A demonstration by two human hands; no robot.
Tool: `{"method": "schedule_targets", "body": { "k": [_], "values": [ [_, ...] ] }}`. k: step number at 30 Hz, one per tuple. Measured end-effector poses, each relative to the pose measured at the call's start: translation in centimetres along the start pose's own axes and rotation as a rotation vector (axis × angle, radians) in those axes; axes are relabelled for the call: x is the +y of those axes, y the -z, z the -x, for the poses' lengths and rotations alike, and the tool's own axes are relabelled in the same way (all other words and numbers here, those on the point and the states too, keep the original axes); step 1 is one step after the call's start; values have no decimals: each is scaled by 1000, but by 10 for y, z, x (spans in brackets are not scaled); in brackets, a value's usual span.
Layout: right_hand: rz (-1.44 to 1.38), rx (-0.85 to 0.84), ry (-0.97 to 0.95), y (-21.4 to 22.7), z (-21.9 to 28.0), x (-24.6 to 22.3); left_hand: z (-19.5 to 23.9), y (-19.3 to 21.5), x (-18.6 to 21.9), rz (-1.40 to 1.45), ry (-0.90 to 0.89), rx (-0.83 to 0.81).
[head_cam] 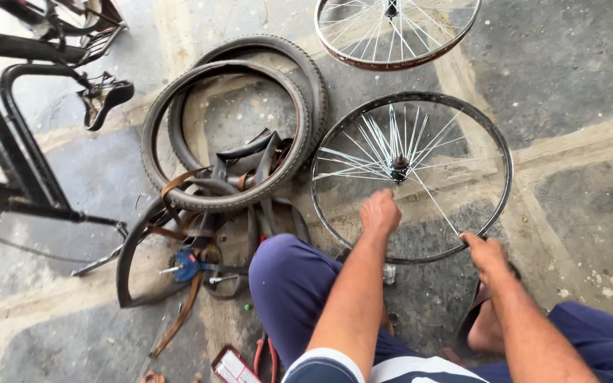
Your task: The person sits on the ground and works on a bicycle wheel, using a tool to tighten the spokes. They rotate the wheel to access different sections and continue adjusting the spokes.
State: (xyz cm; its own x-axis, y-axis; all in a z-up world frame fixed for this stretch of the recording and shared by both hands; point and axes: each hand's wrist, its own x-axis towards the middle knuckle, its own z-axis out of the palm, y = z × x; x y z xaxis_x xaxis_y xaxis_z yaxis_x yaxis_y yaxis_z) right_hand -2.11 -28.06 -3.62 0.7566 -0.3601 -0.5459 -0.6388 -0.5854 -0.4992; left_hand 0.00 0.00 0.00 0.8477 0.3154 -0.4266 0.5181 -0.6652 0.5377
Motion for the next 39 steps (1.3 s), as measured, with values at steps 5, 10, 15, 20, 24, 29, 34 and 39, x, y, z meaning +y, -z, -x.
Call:
{"method": "schedule_targets", "body": {
  "k": [5,10,15,20,24,29,34,39],
  "values": [
    [-105,-30,-39,20,25,-20,24,29,-5,11,-81,195],
    [9,59,58,18,23,-18,19,38,4,-147,-113,219],
    [-55,146,-9,5,9,-9,-12,34,11,-424,-510,641],
    [45,157,-60,-12,-10,9,-43,42,30,-617,-286,69],
    [81,198,-31,-27,-26,24,-19,10,51,-493,-183,-214],
    [49,208,-23,-35,-26,31,-12,-39,65,328,243,-332],
    [-42,186,-66,-28,-20,28,-78,-56,45,1133,601,150],
    [-42,180,-30,-25,-20,30,-137,-71,18,1292,481,122]
  ]
}}
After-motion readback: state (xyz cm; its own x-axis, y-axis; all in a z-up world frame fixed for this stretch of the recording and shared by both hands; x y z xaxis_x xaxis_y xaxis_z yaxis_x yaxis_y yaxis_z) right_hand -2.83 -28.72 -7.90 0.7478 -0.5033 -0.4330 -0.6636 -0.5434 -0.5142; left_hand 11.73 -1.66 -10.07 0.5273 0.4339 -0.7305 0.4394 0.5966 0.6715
